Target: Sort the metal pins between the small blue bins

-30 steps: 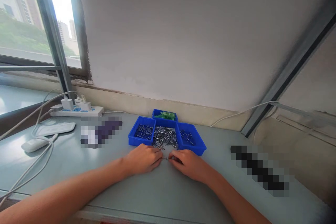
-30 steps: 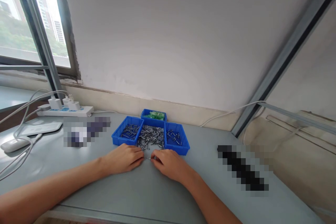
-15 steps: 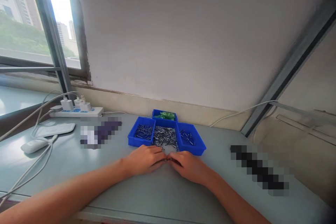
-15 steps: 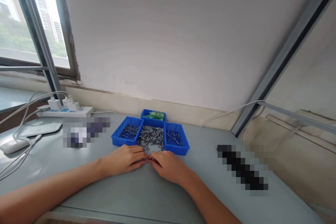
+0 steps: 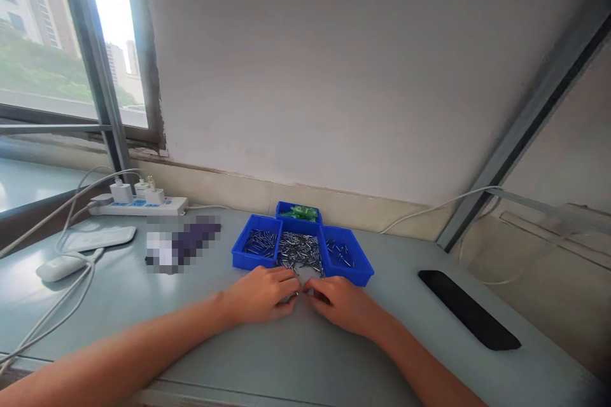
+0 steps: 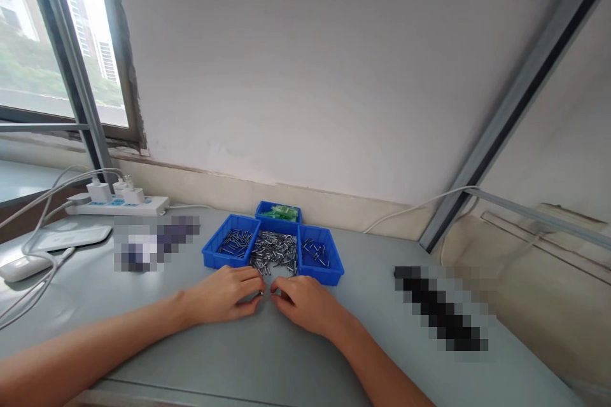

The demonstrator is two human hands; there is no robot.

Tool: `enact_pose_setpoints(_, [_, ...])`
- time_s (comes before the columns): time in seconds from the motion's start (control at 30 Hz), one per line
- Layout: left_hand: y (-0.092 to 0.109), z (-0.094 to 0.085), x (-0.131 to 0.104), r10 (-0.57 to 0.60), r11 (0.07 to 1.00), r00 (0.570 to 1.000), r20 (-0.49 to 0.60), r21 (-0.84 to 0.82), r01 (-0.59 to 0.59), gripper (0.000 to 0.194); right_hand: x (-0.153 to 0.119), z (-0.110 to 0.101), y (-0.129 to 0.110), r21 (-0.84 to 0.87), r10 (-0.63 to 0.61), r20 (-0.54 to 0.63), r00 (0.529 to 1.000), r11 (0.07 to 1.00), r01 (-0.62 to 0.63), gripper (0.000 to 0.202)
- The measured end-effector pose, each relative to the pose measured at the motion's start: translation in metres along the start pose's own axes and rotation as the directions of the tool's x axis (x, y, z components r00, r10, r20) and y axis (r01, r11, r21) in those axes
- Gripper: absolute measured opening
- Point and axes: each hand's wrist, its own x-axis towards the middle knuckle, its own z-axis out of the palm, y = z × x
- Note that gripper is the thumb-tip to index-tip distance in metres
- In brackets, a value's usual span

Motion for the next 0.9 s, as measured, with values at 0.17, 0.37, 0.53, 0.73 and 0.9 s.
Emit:
enact_pose_setpoints(0.17, [0.0005,0.0006,0.0006,-0.113,0.993,0.993,0.045,0.03,0.112,0.005,-0.0004,-0.004,-0.0032,0.051,-0.001,0.012,1.0,0.999,0.0,0.014])
enact_pose_setpoints(0.37, [-0.0029,0.0028,0.0009,-0.089,0.995,0.995,0.035,0.044,0.087,0.014,0.0002,-0.0019,-0.0027,-0.014,-0.014,-0.018,1.0,1.0,0.013,0.019])
enact_pose_setpoints(0.53, [-0.0042,0.0044,0.0006,-0.101,0.993,0.995,0.014,0.061,0.1,0.019,0.0016,0.0013,0.0031,-0.065,-0.035,-0.037,0.999,0.997,0.032,0.026])
enact_pose_setpoints(0.73, [-0.0016,-0.0001,0.0021,-0.13,0.99,0.991,0.002,0.057,0.13,0.017,0.0016,0.0012,0.0054,-0.076,0.0,-0.031,1.0,0.997,-0.003,0.027])
enact_pose_setpoints(0.9, [0.0001,-0.0026,0.001,-0.025,1.0,0.999,-0.045,-0.006,0.025,0.022,0.0014,0.0034,0.0035,-0.09,-0.032,-0.003,0.999,0.995,0.032,0.027])
